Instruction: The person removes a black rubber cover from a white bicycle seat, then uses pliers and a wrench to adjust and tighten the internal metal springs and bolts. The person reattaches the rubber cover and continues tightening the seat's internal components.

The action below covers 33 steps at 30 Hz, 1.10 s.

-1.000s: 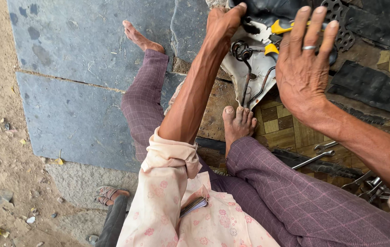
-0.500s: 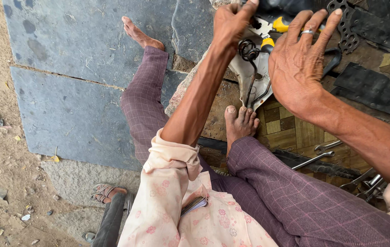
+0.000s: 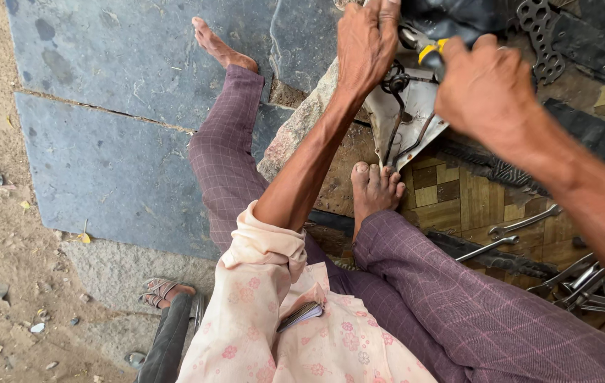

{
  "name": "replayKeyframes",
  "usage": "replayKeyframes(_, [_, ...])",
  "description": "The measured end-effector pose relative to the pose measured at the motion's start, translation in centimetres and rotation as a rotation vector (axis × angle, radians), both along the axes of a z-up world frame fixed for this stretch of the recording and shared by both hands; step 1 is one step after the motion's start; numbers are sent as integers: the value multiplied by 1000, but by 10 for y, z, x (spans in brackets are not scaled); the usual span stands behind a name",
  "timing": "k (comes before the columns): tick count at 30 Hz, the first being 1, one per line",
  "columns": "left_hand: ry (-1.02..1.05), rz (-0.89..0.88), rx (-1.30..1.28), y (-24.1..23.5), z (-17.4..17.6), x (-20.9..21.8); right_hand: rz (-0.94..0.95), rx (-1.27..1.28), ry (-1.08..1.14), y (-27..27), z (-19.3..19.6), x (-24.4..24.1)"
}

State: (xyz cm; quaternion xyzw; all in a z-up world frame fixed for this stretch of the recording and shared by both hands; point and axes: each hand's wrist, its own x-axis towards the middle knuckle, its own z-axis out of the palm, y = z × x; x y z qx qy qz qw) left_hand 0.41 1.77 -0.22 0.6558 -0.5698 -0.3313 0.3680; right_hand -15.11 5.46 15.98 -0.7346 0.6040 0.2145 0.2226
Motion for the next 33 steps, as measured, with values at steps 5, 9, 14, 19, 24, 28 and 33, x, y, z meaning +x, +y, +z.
replayKeyframes(5, [-31,116,-212,1,22,9,-170,166,-83,-40,23,-24])
replayKeyframes(9, [3,115,-194,5,38,16,-415,370,-456,-56,27,-46])
replayKeyframes(14, [-80,100,-200,11,60,23,-526,666,-797,-65,44,-61])
replayKeyframes(19, [-112,201,-95,7,75,28,-299,474,-365,-52,91,-30])
replayKeyframes(24, [-167,296,-36,0,83,32,-52,223,-61,-3,129,17])
replayKeyframes(28, [-180,337,124,-13,91,26,88,-63,-117,12,144,32])
replayKeyframes(33, [-173,417,96,-5,74,17,112,-154,-89,33,130,35])
